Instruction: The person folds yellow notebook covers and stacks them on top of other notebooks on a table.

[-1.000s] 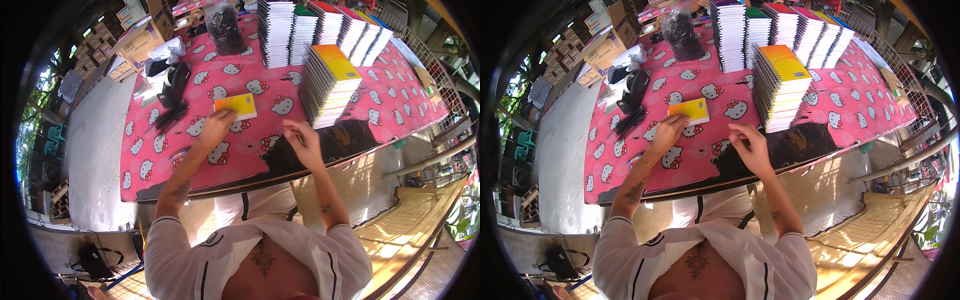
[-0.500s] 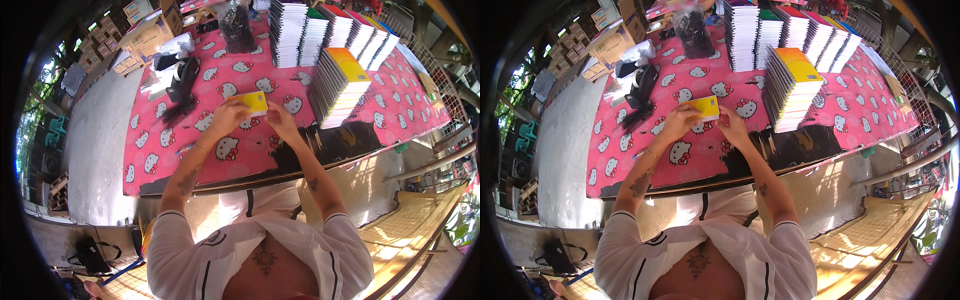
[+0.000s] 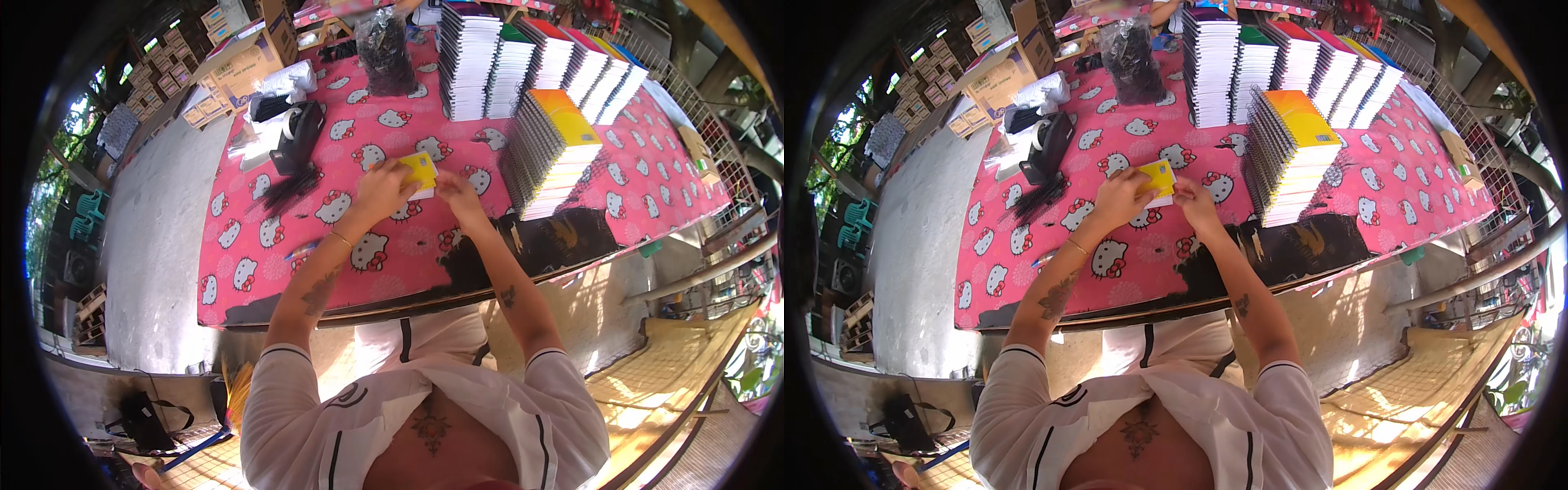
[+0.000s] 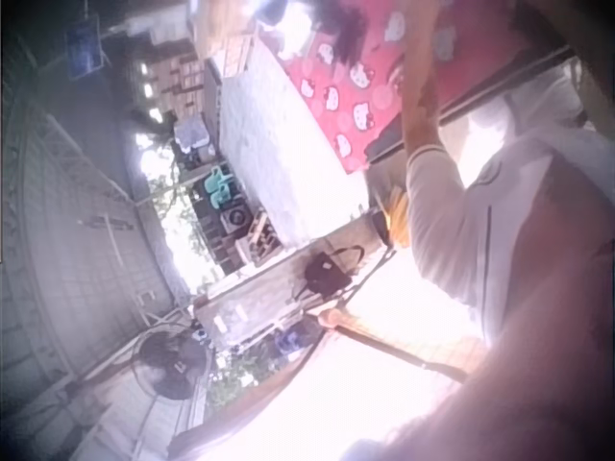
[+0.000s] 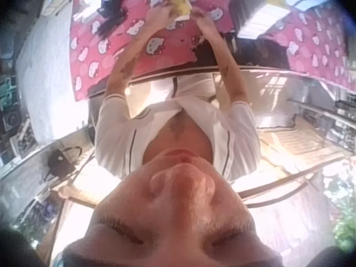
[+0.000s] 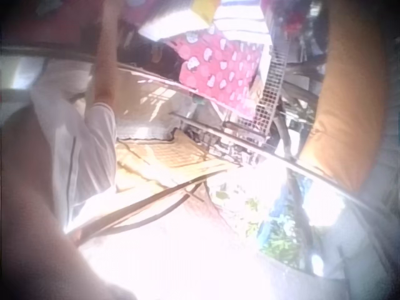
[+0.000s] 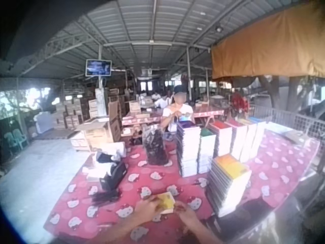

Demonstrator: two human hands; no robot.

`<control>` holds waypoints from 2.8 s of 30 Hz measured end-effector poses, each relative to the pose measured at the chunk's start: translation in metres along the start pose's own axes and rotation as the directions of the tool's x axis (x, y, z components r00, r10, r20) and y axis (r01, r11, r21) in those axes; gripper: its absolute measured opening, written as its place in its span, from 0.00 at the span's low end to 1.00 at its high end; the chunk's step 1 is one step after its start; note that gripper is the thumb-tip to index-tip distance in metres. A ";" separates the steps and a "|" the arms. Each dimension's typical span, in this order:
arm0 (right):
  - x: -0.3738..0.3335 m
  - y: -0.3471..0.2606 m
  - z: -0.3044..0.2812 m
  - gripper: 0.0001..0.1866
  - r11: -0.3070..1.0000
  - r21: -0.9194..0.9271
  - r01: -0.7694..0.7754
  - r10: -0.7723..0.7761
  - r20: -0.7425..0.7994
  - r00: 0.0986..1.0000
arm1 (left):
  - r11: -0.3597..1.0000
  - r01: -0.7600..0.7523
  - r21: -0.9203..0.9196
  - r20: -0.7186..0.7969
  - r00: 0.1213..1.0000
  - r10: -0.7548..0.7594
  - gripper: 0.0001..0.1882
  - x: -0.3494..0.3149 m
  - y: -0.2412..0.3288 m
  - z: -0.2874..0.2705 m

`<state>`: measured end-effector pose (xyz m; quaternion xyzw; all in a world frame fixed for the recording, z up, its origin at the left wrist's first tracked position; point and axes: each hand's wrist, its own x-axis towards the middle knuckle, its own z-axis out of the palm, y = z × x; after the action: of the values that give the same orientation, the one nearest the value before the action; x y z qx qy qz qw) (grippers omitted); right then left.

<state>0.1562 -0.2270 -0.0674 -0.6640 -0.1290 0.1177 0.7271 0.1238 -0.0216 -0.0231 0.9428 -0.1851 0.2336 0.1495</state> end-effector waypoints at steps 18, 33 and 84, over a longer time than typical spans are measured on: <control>-0.086 0.020 0.021 0.19 0.992 -0.014 0.122 -0.121 0.055 0.991 | 0.887 0.198 -0.416 -0.226 0.923 -0.312 0.27 -0.108 0.070 -0.019; -0.092 0.010 0.011 0.11 0.997 -0.027 0.076 -0.074 0.074 0.994 | 0.821 0.221 -0.527 -0.113 0.939 -0.325 0.29 -0.113 0.082 -0.010; -0.106 0.000 0.005 0.14 0.974 -0.083 0.209 -0.189 0.206 0.960 | 0.941 0.160 -0.297 0.242 0.966 -0.088 0.20 -0.086 0.033 -0.078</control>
<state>0.0552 -0.2586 -0.0705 -0.6694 -0.2724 0.1021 0.6835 0.0090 0.0019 0.0067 0.9371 -0.1756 0.0831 0.2901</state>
